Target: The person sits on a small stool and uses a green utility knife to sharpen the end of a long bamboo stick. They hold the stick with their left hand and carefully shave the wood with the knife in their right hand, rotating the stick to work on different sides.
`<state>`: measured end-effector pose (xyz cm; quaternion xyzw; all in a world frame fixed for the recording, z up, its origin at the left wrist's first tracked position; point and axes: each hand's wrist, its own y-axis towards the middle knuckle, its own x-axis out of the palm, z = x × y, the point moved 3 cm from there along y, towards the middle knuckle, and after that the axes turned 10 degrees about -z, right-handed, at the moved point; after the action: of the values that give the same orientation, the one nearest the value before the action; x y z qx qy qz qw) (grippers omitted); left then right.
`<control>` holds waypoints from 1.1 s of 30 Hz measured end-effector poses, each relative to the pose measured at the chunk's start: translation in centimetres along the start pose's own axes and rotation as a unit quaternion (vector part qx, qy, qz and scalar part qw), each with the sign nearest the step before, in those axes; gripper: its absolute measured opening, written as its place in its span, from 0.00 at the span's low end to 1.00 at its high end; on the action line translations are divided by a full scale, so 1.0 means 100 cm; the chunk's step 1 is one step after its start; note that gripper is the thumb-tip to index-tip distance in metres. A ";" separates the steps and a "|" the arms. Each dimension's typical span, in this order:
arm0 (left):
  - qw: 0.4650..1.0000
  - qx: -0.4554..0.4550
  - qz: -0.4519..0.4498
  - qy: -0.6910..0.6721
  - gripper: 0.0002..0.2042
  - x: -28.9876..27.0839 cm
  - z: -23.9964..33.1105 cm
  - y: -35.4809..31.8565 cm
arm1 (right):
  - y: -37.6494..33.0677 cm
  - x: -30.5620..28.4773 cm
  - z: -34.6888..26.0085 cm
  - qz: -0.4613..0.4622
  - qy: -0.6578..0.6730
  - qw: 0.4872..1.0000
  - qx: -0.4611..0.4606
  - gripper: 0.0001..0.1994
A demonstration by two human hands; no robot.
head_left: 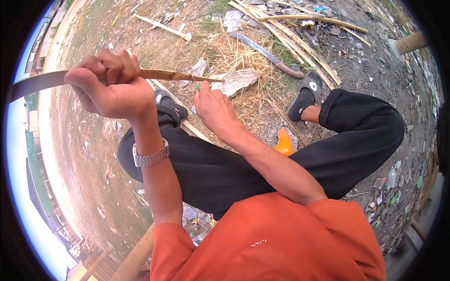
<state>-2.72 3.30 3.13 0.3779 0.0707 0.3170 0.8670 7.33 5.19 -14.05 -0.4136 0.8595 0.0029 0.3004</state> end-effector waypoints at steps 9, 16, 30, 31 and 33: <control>1.000 -0.015 -0.004 -0.003 0.22 -0.007 -0.003 0.001 | -0.002 0.008 0.013 -0.042 0.018 0.999 0.022 0.12; 1.000 -0.017 0.007 0.005 0.22 -0.001 -0.002 0.001 | 0.003 0.007 0.017 -0.015 0.021 1.000 0.012 0.14; 1.000 -0.014 0.000 0.021 0.22 -0.006 -0.005 0.005 | 0.037 0.029 0.081 -0.061 0.007 0.993 0.098 0.16; 0.999 -0.017 0.002 0.030 0.22 -0.004 -0.002 0.002 | 0.030 0.025 0.069 -0.065 0.005 0.993 0.095 0.16; 1.000 -0.011 -0.001 0.012 0.22 -0.002 -0.003 0.001 | 0.032 0.025 0.066 -0.065 0.005 0.994 0.083 0.16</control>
<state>-2.99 3.39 2.98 0.3641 0.0777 0.3217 0.8706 7.29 7.17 -21.54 -0.4426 0.8295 -0.0903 0.3285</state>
